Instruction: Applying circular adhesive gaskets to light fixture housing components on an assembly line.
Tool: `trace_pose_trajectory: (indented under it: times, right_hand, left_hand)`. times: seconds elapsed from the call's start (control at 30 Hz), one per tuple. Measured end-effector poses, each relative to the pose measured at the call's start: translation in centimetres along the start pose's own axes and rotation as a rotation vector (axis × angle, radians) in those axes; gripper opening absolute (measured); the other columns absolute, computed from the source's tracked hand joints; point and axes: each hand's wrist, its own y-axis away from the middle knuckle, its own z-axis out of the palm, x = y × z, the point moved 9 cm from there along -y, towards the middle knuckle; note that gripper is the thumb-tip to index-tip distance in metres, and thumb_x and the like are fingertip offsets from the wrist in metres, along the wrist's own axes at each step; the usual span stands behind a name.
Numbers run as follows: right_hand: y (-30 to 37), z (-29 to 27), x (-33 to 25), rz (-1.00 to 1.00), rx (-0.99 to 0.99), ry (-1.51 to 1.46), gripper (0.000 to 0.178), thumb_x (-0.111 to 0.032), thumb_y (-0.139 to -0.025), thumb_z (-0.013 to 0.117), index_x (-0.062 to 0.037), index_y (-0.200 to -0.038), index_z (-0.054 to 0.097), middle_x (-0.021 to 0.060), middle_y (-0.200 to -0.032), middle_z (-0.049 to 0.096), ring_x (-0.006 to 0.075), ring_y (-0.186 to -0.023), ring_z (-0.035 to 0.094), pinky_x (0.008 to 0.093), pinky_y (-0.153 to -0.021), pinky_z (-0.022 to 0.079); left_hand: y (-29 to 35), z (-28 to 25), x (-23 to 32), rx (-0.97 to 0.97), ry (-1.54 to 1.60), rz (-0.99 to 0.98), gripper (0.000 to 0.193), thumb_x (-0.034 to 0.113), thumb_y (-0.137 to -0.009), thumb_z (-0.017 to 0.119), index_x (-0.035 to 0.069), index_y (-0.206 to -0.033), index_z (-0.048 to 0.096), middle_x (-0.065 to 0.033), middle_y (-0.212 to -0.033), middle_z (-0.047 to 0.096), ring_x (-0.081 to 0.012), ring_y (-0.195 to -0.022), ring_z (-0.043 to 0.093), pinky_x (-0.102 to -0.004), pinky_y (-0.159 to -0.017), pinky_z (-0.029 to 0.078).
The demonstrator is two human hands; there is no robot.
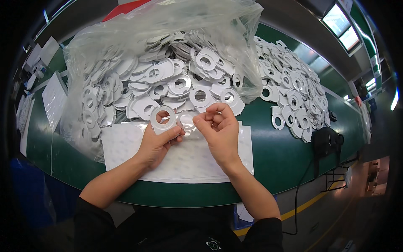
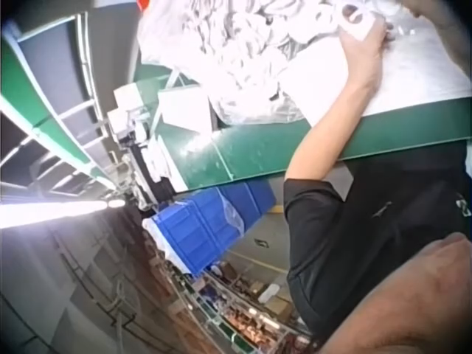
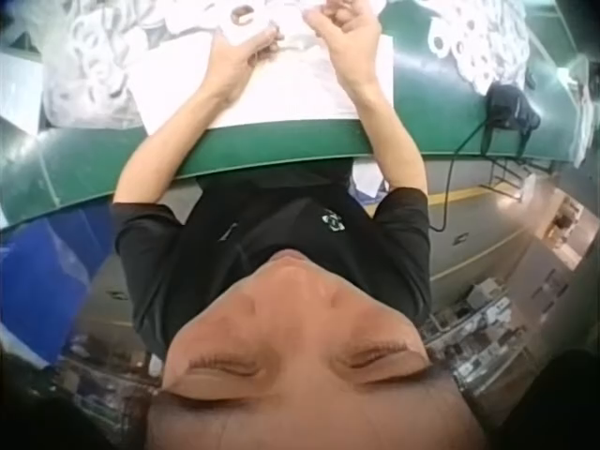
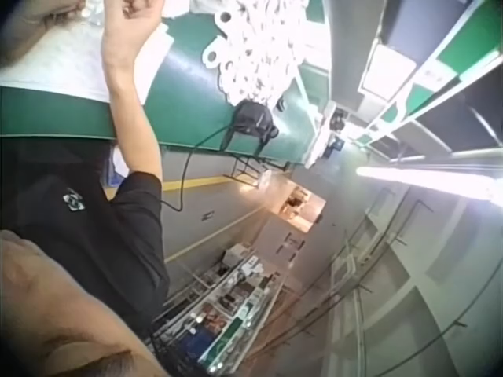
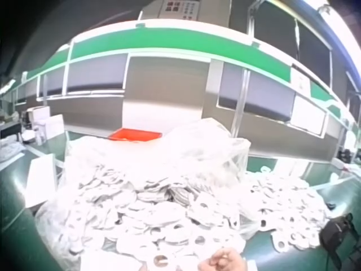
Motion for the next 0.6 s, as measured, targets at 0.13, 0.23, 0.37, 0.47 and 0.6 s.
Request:
trace_pose_trajectory:
  times: [0.13,0.23,0.37,0.47,0.6]
  right_hand:
    - [0.0,0.1,0.2,0.010,-0.015,-0.001,0.028,-0.002,-0.081,0.069,-0.0025,-0.099,0.048,0.0067,-0.083,0.064,0.0069,-0.075,0.057,0.0189,-0.067,0.045]
    - [0.0,0.3,0.6,0.032,-0.020,0.004,0.029,-0.001,-0.080,0.069,-0.0025,-0.100,0.047,0.0068,-0.083,0.063,0.0068,-0.074,0.057,0.0187,-0.067,0.045]
    - [0.2,0.2,0.4,0.007,0.010,0.010,0.031,0.000,-0.081,0.068,-0.0027,-0.100,0.044,0.0072,-0.084,0.063,0.0070,-0.075,0.057,0.0187,-0.067,0.045]
    - [0.3,-0.2,-0.6,-0.111,0.074,-0.027,0.031,0.001,-0.082,0.066,-0.0038,-0.100,0.041,0.0076,-0.085,0.063,0.0070,-0.075,0.056,0.0186,-0.067,0.045]
    - [-0.1,-3.4,-3.1,-0.293,0.256,-0.025,0.028,0.001,-0.085,0.063,-0.0052,-0.101,0.042,0.0064,-0.085,0.061,0.0073,-0.075,0.054,0.0189,-0.064,0.042]
  left_hand:
    - [0.0,0.1,0.1,-0.012,-0.007,0.018,0.044,0.002,-0.084,0.064,0.006,-0.121,0.040,-0.0072,-0.095,0.059,-0.0153,-0.084,0.059,-0.0259,-0.070,0.049]
    - [0.0,0.1,0.0,-0.019,-0.011,0.017,0.044,0.001,-0.084,0.063,0.005,-0.120,0.040,-0.0073,-0.095,0.059,-0.0151,-0.083,0.059,-0.0261,-0.069,0.049]
    - [-0.1,0.1,0.3,-0.018,-0.087,0.050,0.040,0.004,-0.082,0.066,0.000,-0.115,0.043,-0.0081,-0.092,0.061,-0.0141,-0.079,0.060,-0.0267,-0.068,0.050]
    - [0.0,0.1,0.2,-0.003,-0.124,0.056,0.040,0.005,-0.082,0.067,0.000,-0.114,0.044,-0.0078,-0.090,0.061,-0.0137,-0.078,0.060,-0.0265,-0.067,0.050]
    - [0.0,0.1,0.4,-0.017,-0.138,0.070,0.037,0.008,-0.085,0.065,0.002,-0.114,0.044,-0.0082,-0.089,0.061,-0.0145,-0.079,0.060,-0.0270,-0.069,0.050]
